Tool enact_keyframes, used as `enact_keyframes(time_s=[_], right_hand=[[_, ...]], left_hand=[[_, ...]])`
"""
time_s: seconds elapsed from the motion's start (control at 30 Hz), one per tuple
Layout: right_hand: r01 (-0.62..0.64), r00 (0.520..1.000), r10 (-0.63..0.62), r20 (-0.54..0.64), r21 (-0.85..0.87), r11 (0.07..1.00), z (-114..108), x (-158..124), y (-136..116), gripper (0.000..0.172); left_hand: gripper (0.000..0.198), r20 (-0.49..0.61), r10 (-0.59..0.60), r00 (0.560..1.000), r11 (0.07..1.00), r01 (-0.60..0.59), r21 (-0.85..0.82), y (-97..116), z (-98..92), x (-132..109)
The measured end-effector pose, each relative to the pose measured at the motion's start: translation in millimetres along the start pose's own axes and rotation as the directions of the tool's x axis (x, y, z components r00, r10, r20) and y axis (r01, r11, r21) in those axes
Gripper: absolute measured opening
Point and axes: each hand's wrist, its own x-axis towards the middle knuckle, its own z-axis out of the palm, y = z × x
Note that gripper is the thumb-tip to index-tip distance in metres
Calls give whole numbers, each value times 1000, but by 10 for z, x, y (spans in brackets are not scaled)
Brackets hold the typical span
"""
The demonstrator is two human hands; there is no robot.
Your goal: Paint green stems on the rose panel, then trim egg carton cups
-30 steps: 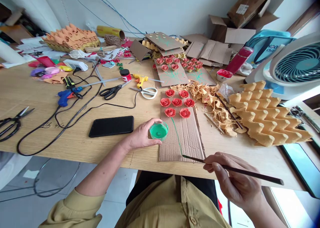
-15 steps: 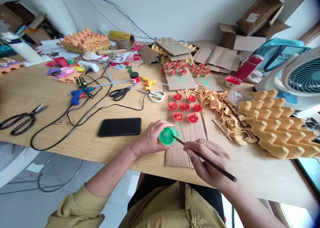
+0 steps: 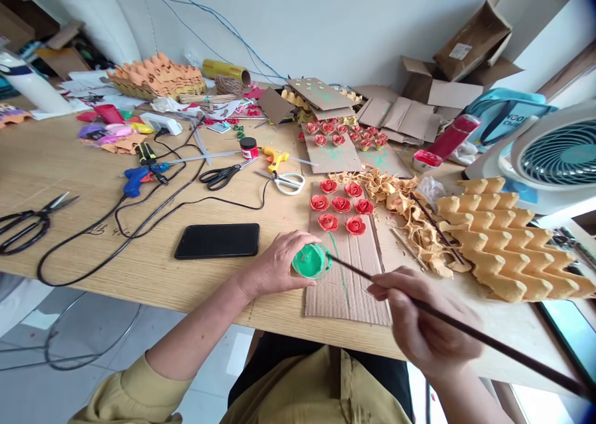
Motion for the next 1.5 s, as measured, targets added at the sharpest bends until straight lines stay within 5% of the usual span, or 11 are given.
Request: enact_keyframes(time_s=[0.07, 0.17, 0.33, 0.5, 0.87, 1.17, 1.5], right_hand=[[-57, 986, 49, -157, -51, 997, -43, -83, 116, 17], [-127, 978, 103, -183, -123, 984, -58, -208, 329, 15], [22, 999, -16, 29, -250, 968, -25, -289, 499, 19], [186, 962, -127, 241, -238, 953, -42, -247, 534, 26], [208, 936, -120, 332, -242, 948, -59, -253, 647, 24], [153, 946, -89, 312, -188, 970, -90, -258, 534, 21], [89, 933, -71, 352, -37, 995, -276, -302, 119, 20]], left_hand=[[70, -1, -16, 1000, 1000, 16, 5, -10, 8, -2], [71, 8, -37, 999, 999, 37, -9, -20, 18, -3], [72, 21, -72, 997, 996, 73, -56, -29, 28, -5], [73, 29, -99, 995, 990, 102, -93, -24, 28, -1], [71, 46, -106, 993, 988, 110, -111, -8, 11, 14], [71, 37, -108, 994, 985, 111, -129, -26, 21, 16], [73, 24, -74, 997, 988, 76, -137, -55, 37, 26]])
